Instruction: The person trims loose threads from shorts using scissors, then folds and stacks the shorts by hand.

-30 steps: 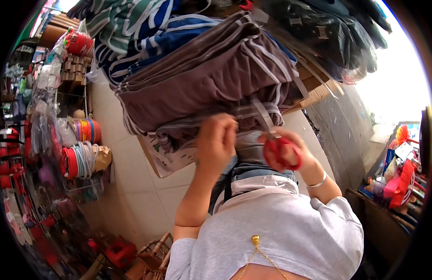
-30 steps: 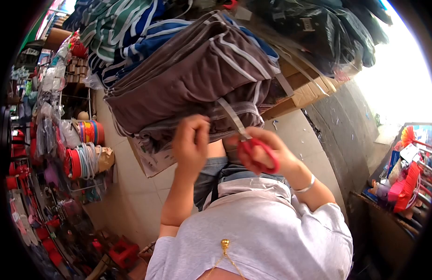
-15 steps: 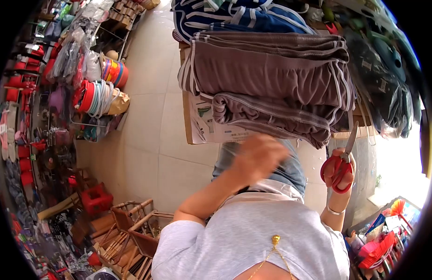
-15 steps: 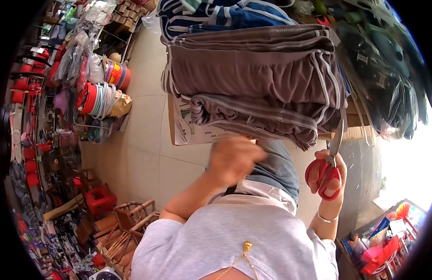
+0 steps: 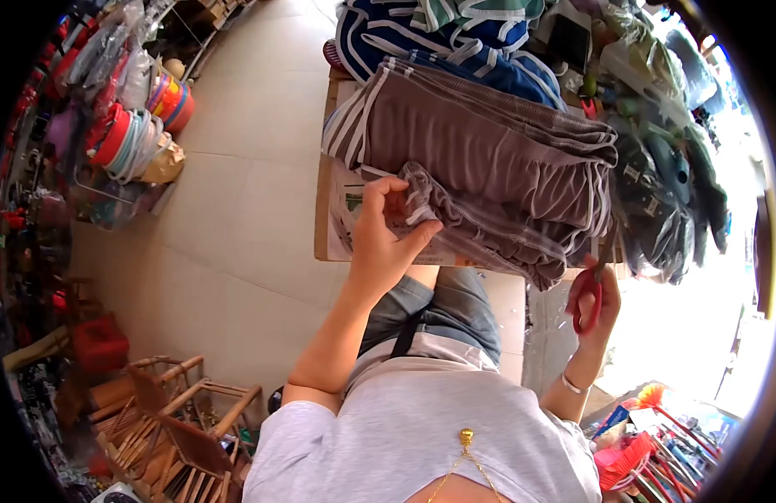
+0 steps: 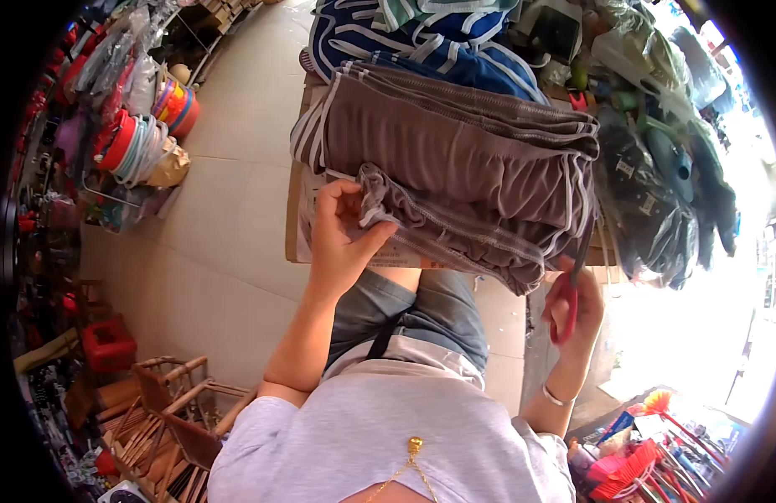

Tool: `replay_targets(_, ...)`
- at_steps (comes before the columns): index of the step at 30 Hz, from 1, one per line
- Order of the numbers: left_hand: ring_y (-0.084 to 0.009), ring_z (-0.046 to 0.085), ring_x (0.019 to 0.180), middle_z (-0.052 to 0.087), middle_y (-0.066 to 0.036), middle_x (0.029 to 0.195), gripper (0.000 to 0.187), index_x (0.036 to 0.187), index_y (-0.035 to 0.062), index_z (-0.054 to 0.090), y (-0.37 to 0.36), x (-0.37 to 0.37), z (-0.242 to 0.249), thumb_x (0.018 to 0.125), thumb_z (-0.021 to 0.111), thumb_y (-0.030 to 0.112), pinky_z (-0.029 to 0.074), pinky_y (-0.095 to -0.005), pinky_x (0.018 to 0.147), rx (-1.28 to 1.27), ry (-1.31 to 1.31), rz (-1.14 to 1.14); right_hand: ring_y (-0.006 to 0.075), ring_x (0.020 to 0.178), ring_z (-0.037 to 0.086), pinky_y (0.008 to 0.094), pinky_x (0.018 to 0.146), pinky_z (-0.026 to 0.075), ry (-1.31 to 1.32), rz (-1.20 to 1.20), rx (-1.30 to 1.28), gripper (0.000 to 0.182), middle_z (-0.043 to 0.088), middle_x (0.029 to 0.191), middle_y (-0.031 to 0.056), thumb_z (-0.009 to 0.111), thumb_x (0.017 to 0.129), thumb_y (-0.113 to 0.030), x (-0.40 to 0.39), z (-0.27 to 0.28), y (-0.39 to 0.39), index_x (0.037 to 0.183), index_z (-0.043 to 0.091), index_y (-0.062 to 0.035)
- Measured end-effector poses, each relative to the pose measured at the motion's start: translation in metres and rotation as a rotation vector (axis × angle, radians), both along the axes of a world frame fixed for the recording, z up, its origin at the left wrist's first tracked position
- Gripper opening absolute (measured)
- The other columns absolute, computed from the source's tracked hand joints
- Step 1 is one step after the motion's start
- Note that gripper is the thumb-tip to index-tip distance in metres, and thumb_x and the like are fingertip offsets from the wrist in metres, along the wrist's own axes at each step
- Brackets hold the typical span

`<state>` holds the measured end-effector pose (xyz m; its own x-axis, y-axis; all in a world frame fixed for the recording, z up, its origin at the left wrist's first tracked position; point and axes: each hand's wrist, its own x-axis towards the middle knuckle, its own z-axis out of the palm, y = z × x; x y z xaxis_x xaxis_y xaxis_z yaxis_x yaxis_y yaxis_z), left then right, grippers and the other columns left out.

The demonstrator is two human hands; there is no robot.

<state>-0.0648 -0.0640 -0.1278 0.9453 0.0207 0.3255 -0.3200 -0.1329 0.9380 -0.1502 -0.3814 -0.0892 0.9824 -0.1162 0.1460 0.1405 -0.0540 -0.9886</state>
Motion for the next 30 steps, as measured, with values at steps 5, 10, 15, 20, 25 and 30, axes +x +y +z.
replay_targets(5, -0.011, 0.055, 0.094, 0.054, -0.006, 0.107, 0.057, 0.13, 0.0062, 0.04, -0.007, -0.001, 0.01, 0.082, 0.069, -0.004, 0.047, -0.0245, 0.084, -0.448, 0.009, -0.158, 0.0165, 0.068, 0.063, 0.0278, 0.063, 0.05, -0.001, -0.47, -0.675, 0.043, 0.063, 0.081, 0.006, 0.062, 0.084, -0.003, 0.044, 0.004, -0.045, 0.126, 0.057, -0.008)
replay_targets(10, -0.0106, 0.058, 0.093, 0.057, -0.007, 0.109, 0.056, 0.131, 0.0039, 0.043, -0.003, -0.005, 0.014, 0.082, 0.066, -0.009, 0.048, -0.0246, 0.084, -0.522, 0.095, -0.113, 0.0376, 0.092, 0.066, 0.0423, 0.078, 0.052, 0.158, -0.491, -1.229, 0.044, 0.068, 0.098, 0.0208, 0.065, 0.081, -0.012, 0.084, 0.005, -0.082, 0.124, 0.055, -0.008)
replay_targets(15, -0.0087, 0.057, 0.093, 0.056, -0.006, 0.112, 0.052, 0.13, 0.0024, 0.046, -0.001, -0.008, 0.016, 0.083, 0.066, -0.009, 0.047, -0.0236, 0.087, -0.514, 0.138, -0.124, 0.043, 0.091, 0.063, 0.0471, 0.078, 0.05, 0.208, -0.471, -1.244, 0.036, 0.067, 0.093, 0.0212, 0.066, 0.078, -0.017, 0.107, 0.009, -0.085, 0.111, 0.054, -0.0064)
replay_targets(20, -0.0084, 0.058, 0.087, 0.061, -0.004, 0.1, 0.037, 0.121, -0.0019, 0.055, -0.001, -0.004, 0.011, 0.086, 0.066, -0.004, 0.046, -0.0212, 0.081, -0.584, 0.174, -0.093, 0.0336, 0.081, 0.068, 0.0387, 0.07, 0.051, 0.179, -0.405, -1.239, 0.032, 0.068, 0.085, 0.0187, 0.067, 0.081, -0.017, 0.106, 0.02, -0.076, 0.108, 0.054, -0.005)
replay_targets(25, -0.0086, 0.06, 0.077, 0.063, -0.003, 0.088, 0.024, 0.107, -0.0006, 0.065, -0.003, 0.004, 0.015, 0.083, 0.069, -0.001, 0.047, -0.0212, 0.072, -0.208, 0.06, 0.072, 0.0041, 0.07, 0.057, 0.0186, 0.061, 0.044, 0.066, -0.519, -0.602, 0.036, 0.064, 0.079, 0.0022, 0.069, 0.086, -0.008, 0.074, 0.003, -0.08, 0.118, 0.054, -0.0066)
replay_targets(30, -0.01, 0.062, 0.074, 0.065, -0.005, 0.085, 0.019, 0.099, 0.0014, 0.069, -0.008, 0.009, 0.015, 0.08, 0.071, -0.001, 0.048, -0.0229, 0.067, 0.029, 0.002, 0.155, 0.0083, 0.071, 0.058, 0.0196, 0.062, 0.046, -0.105, -0.381, -0.259, 0.043, 0.065, 0.086, 0.0064, 0.07, 0.083, -0.003, 0.03, -0.002, -0.048, 0.121, 0.05, -0.0034)
